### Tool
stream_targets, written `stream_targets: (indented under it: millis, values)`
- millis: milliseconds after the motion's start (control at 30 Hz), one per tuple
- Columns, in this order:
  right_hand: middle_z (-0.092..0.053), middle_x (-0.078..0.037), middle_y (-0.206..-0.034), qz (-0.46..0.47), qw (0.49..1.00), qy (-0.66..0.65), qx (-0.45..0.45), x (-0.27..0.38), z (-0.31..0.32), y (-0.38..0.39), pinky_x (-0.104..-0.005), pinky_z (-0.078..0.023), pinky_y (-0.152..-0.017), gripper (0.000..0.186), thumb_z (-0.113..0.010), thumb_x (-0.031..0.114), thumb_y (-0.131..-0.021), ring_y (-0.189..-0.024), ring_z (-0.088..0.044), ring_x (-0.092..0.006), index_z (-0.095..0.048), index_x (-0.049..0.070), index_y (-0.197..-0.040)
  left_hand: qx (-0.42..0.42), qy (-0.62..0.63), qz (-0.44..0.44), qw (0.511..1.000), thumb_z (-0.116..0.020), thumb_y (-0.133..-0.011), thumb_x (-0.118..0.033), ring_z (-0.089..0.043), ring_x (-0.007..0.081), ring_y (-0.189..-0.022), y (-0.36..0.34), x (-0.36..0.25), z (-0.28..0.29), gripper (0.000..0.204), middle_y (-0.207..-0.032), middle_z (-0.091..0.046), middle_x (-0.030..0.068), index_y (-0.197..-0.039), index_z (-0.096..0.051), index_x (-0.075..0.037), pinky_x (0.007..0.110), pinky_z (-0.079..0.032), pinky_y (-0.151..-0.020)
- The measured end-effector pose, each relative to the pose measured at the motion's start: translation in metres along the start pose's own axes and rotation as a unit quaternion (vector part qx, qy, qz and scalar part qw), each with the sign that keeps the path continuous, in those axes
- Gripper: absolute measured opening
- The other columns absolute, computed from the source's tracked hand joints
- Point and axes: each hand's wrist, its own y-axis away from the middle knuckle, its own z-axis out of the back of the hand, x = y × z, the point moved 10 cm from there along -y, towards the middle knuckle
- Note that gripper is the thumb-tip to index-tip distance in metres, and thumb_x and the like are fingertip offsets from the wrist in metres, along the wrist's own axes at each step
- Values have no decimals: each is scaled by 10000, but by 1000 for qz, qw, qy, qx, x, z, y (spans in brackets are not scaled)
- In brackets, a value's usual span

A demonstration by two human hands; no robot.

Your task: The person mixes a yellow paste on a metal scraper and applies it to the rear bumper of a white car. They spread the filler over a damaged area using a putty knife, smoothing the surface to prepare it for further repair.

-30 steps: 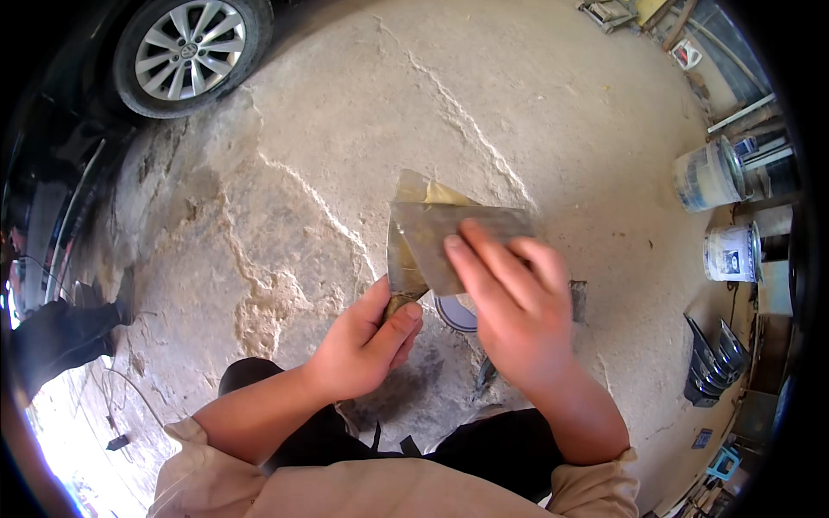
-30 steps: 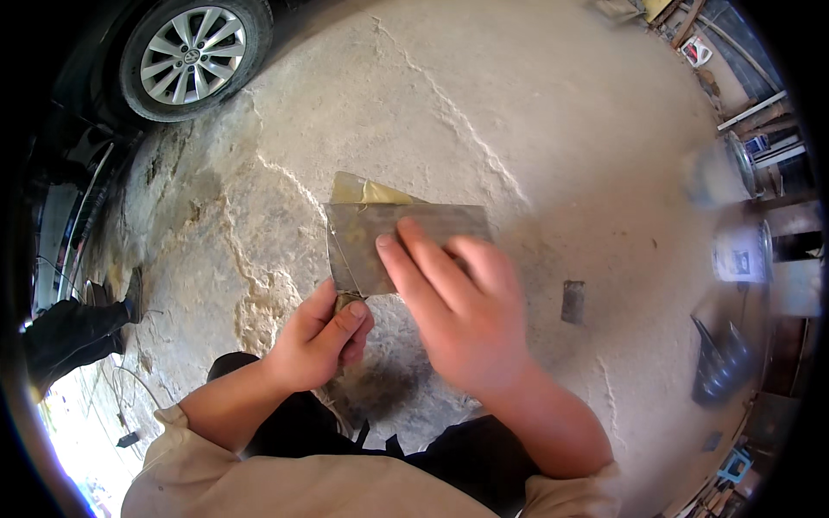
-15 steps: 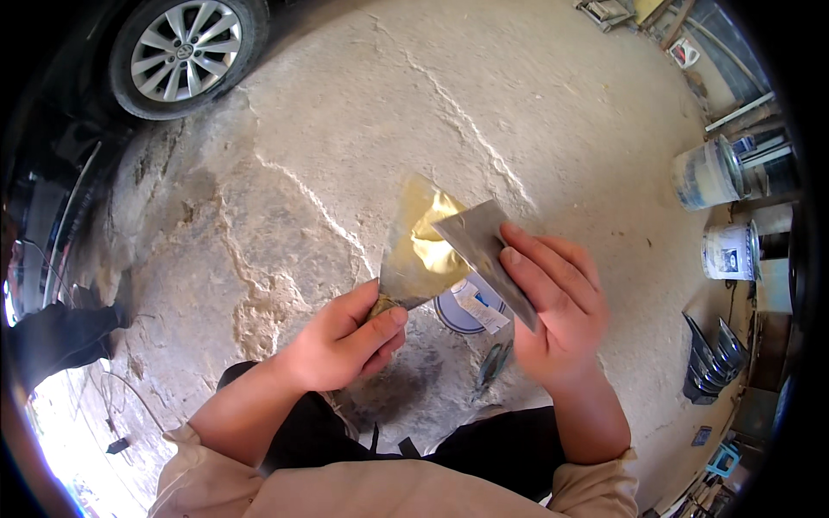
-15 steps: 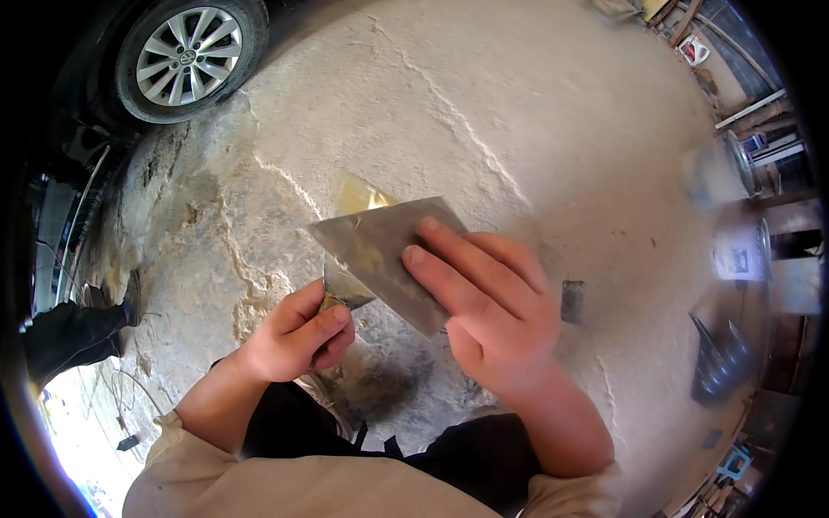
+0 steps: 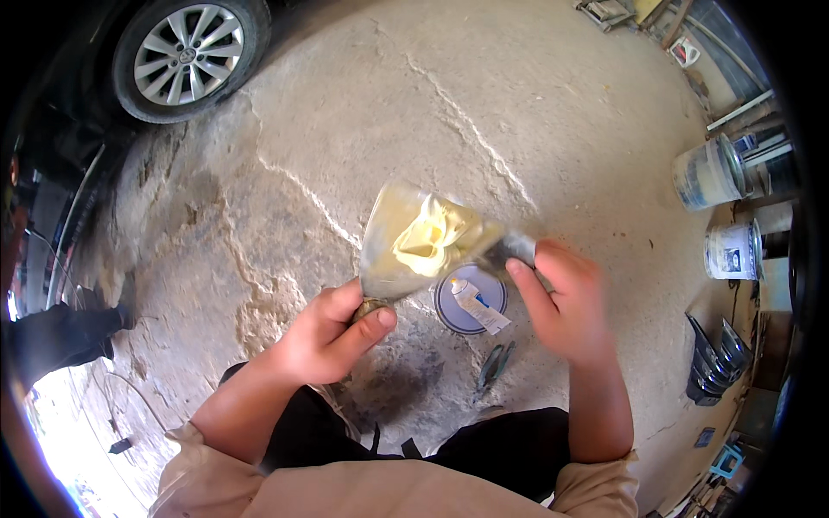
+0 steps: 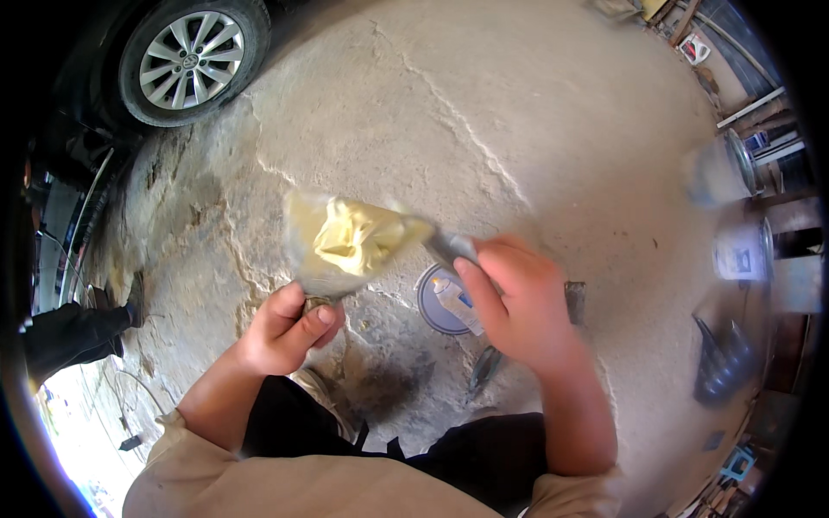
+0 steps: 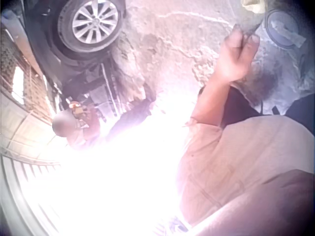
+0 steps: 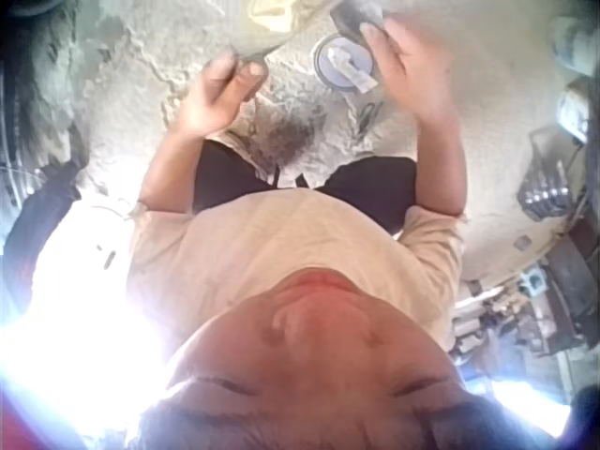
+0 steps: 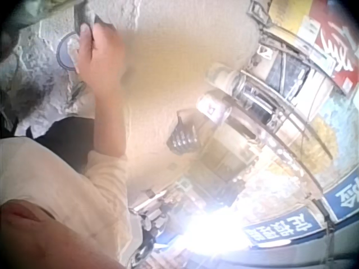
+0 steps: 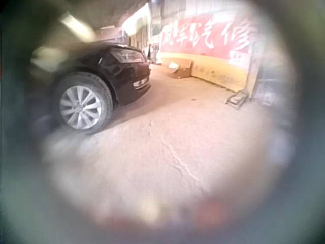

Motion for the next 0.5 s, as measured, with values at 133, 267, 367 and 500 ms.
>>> stream_targets:
  millis: [133, 267, 367, 500]
  values:
    - [-676, -65, -949, -190, 857, -477, -34, -45, -48, 14, -266, -473, -693, 226, -546, 101, -960, -820, -618, -137, -610, -12, -1144, -61, -263, -206, 941, -598, -850, 62, -594, 242, -756, -9, -41, -15, 664, -955, -574, 132, -1461, -404, -113, 331, -512, -675]
    - [-649, -92, -1102, -210, 694, -688, -21, -28, -71, 19, -265, -467, -886, 340, -535, 133, -969, -1032, -610, -142, -535, -49, -1255, -73, -422, -174, 887, -617, -768, 52, -596, 284, -786, -11, -32, -30, 736, -890, -545, 108, -1417, -484, -271, 387, -522, -724]
    - [-645, -115, -1124, -120, 803, -581, -49, -36, -54, 26, -295, -463, -942, 346, -546, 136, -963, -1071, -607, -166, -537, -51, -1254, -84, -488, -197, 846, -614, -731, 35, -587, 270, -766, -10, -33, -35, 766, -874, -536, 98, -1399, -502, -322, 377, -518, -701]
    - [-637, -134, -1136, -32, 896, -424, -132, -49, -33, 38, -335, -482, -942, 343, -550, 134, -955, -1072, -612, -190, -549, -45, -1248, -94, -520, -194, 827, -599, -692, 37, -577, 268, -756, -6, -38, -36, 803, -865, -529, 99, -1388, -512, -355, 365, -512, -693]
